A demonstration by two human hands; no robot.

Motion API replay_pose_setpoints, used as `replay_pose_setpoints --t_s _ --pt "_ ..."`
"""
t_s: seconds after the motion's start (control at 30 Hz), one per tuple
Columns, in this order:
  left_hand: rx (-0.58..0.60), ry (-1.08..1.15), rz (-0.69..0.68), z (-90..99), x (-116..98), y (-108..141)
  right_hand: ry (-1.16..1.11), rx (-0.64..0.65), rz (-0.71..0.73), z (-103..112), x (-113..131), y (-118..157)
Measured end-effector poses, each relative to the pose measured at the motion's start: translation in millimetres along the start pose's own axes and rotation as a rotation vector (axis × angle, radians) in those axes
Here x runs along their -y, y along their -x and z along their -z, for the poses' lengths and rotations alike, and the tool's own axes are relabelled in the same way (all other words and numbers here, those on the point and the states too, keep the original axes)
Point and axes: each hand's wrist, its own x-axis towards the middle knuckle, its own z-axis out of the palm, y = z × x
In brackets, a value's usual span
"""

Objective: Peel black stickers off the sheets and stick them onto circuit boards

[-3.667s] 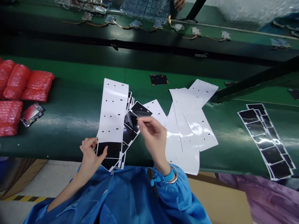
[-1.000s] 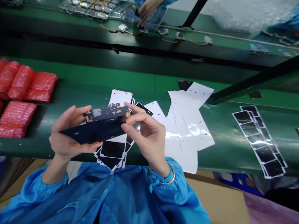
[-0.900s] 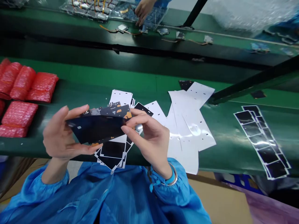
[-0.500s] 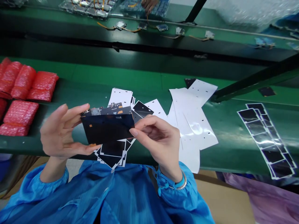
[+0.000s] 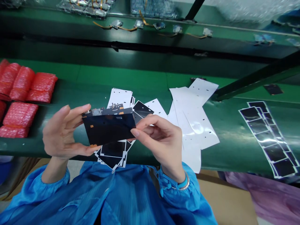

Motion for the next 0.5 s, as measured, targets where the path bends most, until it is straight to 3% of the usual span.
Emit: replay_pose_setpoints --t_s 0.3,0.5 --pt "0.013 -0.046 0.010 -0.9 1.5 -2.9 0.030 -0.036 0.035 2.3 1.6 -2.3" --pt "-0.001 -0.213 -0.234 -1.4 4.7 -13.3 0.117 -0.028 0.090 -0.6 3.3 -1.0"
